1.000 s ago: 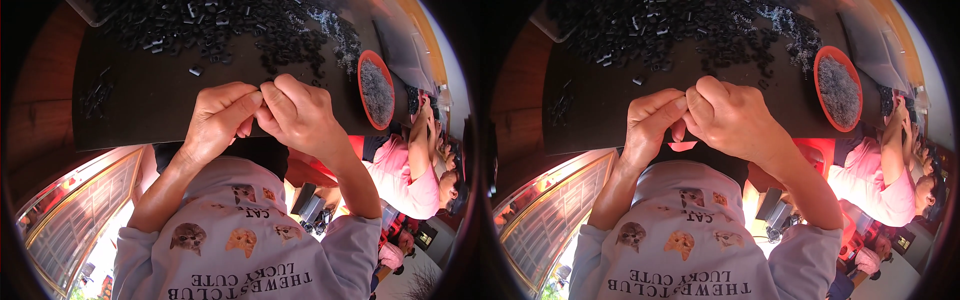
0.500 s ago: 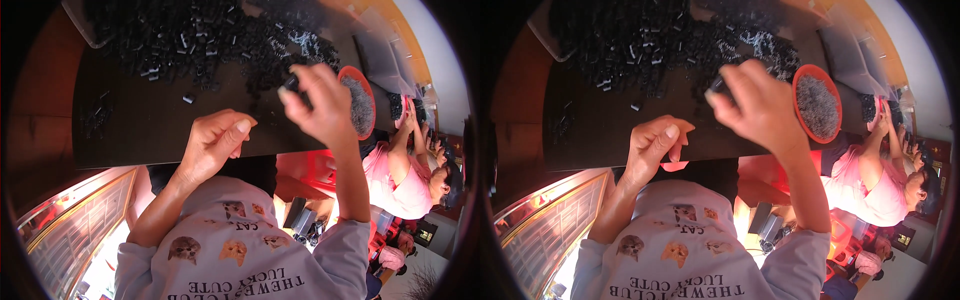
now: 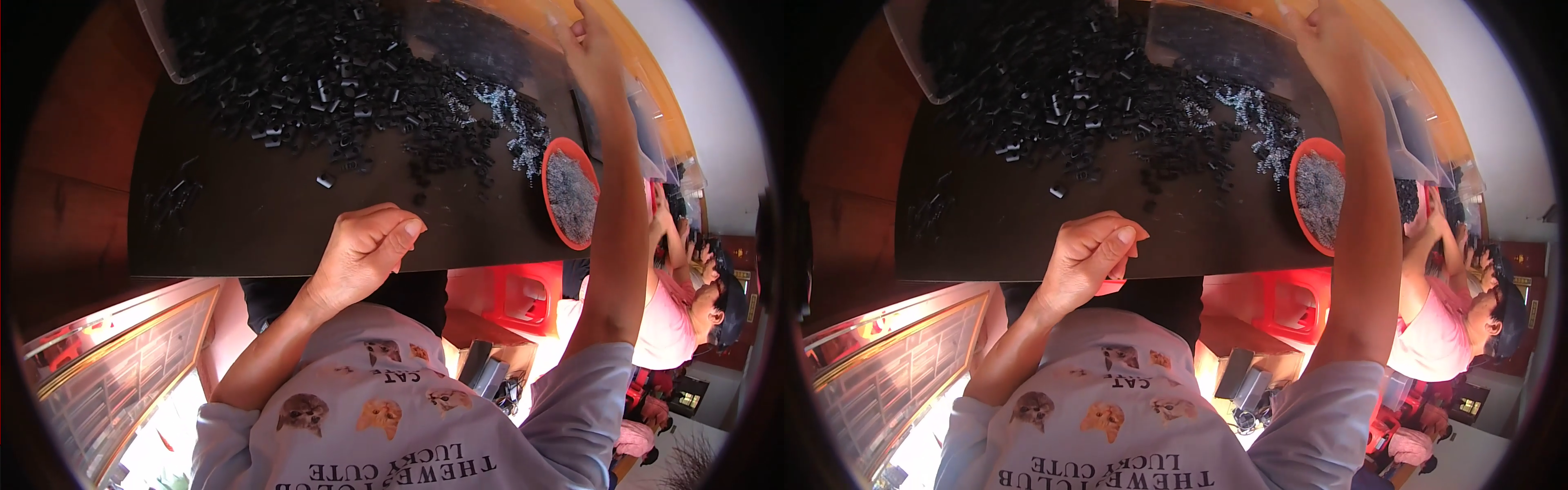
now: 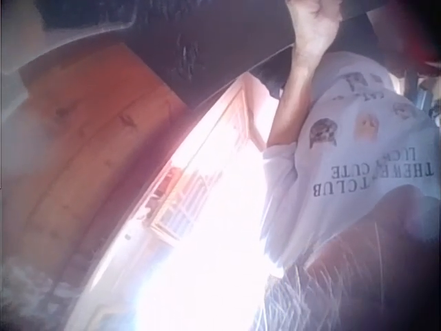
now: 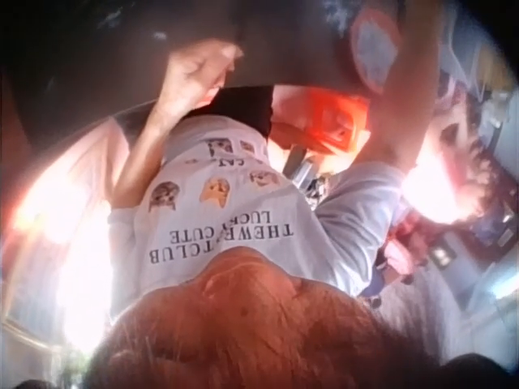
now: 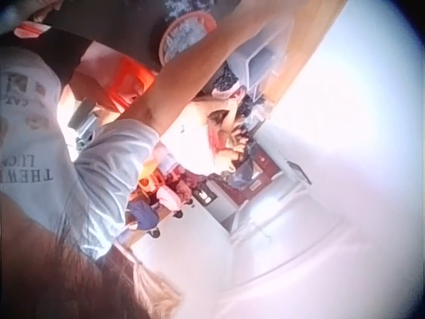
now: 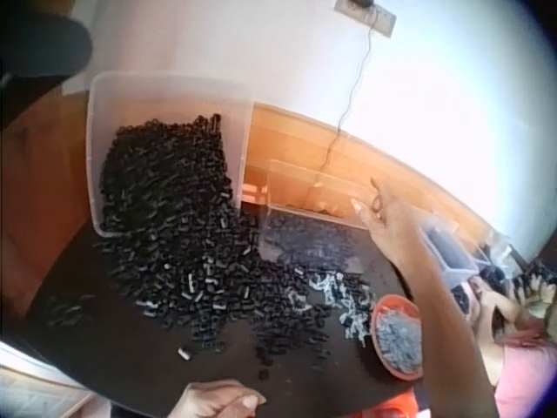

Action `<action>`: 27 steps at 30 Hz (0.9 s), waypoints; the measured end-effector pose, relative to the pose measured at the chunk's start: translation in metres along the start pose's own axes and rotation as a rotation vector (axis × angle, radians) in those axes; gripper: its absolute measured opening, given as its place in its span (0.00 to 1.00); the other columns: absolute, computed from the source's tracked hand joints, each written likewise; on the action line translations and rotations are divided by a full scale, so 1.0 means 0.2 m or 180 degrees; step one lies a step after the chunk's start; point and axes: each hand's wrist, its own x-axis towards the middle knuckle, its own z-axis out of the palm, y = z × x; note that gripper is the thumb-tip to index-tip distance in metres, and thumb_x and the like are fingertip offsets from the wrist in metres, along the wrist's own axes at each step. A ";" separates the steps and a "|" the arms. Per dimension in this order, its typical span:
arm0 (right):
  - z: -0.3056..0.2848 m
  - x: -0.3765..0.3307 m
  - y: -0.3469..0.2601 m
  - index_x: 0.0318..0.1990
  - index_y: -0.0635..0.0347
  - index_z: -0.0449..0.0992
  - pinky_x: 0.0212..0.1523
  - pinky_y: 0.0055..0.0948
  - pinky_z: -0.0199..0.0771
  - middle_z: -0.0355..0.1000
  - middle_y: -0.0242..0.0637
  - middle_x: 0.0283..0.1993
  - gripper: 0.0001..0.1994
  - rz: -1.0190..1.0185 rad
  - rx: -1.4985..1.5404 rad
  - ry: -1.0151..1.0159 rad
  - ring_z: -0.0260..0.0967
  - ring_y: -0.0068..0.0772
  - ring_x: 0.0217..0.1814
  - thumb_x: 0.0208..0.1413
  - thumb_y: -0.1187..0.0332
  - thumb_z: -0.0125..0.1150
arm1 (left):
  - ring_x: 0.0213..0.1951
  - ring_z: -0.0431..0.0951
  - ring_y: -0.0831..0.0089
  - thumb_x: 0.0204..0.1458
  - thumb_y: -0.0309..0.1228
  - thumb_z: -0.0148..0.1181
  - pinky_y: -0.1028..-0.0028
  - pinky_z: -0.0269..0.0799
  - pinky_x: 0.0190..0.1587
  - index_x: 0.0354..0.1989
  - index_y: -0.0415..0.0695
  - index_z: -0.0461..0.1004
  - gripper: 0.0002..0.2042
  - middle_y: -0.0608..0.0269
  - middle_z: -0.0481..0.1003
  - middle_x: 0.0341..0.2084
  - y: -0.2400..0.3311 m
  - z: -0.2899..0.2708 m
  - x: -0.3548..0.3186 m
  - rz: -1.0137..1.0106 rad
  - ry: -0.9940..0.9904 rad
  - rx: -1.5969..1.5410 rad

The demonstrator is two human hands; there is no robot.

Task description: The person assembles small black plastic components by hand.

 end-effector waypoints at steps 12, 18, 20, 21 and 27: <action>0.28 -0.51 0.00 0.49 0.54 0.74 0.42 0.42 0.74 0.70 0.41 0.45 0.13 -0.0712 -0.0265 -0.1515 0.72 0.49 0.44 0.56 0.72 0.52 | 0.16 0.67 0.84 0.63 0.34 0.53 0.81 0.62 0.18 0.35 0.32 0.76 0.15 0.65 0.70 0.22 -0.03 0.02 -0.01 0.0377 -0.0021 0.0149; 0.35 -0.60 -0.12 0.52 0.56 0.73 0.39 0.44 0.75 0.68 0.41 0.45 0.16 -0.0787 -0.0211 -0.1698 0.72 0.49 0.42 0.54 0.74 0.52 | 0.19 0.69 0.82 0.62 0.33 0.54 0.80 0.64 0.21 0.35 0.32 0.76 0.13 0.64 0.70 0.22 -0.04 0.01 0.00 0.0421 0.0006 0.0226; 0.33 -0.61 -0.20 0.52 0.55 0.72 0.38 0.43 0.75 0.68 0.40 0.45 0.17 -0.0866 0.0040 -0.1629 0.72 0.48 0.42 0.54 0.75 0.54 | 0.20 0.70 0.81 0.62 0.32 0.55 0.80 0.65 0.22 0.35 0.33 0.77 0.12 0.64 0.71 0.22 -0.04 0.00 0.01 0.0433 0.0058 0.0311; 0.31 -0.62 -0.24 0.50 0.55 0.73 0.37 0.42 0.75 0.69 0.39 0.43 0.15 -0.0899 0.0076 -0.1484 0.73 0.47 0.40 0.54 0.74 0.56 | 0.21 0.71 0.79 0.61 0.30 0.55 0.78 0.66 0.24 0.34 0.33 0.77 0.11 0.62 0.71 0.22 -0.04 -0.01 0.01 0.0539 0.0043 0.0428; 0.34 -0.65 -0.33 0.43 0.58 0.76 0.29 0.37 0.72 0.71 0.38 0.37 0.08 -0.0918 0.0821 -0.0503 0.73 0.44 0.29 0.55 0.75 0.59 | 0.27 0.75 0.66 0.58 0.26 0.57 0.71 0.70 0.30 0.36 0.34 0.76 0.06 0.56 0.73 0.26 -0.01 0.00 0.00 0.0702 0.0026 0.0649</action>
